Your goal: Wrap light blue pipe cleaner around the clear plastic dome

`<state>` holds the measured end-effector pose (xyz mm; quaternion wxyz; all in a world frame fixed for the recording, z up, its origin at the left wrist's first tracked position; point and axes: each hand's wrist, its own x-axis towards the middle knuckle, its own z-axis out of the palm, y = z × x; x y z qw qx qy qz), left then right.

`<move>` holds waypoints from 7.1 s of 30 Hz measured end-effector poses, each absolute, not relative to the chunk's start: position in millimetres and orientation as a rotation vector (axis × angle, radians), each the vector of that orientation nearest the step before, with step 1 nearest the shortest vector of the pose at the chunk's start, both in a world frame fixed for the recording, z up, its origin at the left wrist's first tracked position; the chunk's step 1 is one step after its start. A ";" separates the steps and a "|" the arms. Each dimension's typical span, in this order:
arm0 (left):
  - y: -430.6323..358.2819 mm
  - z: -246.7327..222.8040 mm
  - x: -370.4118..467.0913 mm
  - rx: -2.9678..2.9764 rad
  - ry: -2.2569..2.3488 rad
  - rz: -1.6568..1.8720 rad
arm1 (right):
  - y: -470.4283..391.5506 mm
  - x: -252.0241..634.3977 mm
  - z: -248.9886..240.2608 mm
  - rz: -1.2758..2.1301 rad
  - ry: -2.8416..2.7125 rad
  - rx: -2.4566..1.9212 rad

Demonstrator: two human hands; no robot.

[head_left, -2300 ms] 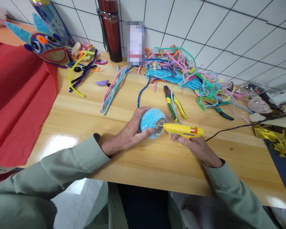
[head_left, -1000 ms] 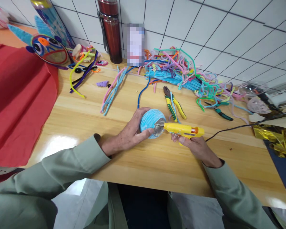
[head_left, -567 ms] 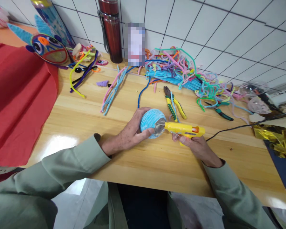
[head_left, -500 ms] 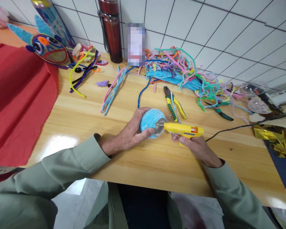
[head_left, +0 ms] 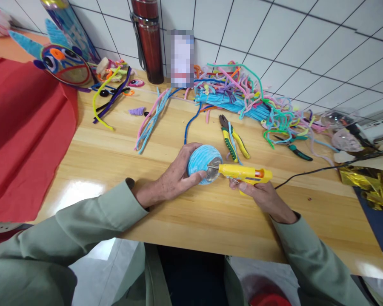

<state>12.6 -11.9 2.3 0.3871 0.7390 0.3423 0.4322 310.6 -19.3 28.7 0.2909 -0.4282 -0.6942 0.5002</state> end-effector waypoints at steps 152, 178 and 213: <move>-11.9 1.6 13.2 1.870 0.871 1.101 | -17.8 308.0 30.9 1.324 -1.835 -1.150; -12.3 1.6 12.7 1.879 0.865 1.087 | -17.5 306.6 32.1 1.335 -1.833 -1.144; -12.9 1.8 12.7 1.841 0.864 1.078 | -18.1 307.5 30.1 1.323 -1.835 -1.149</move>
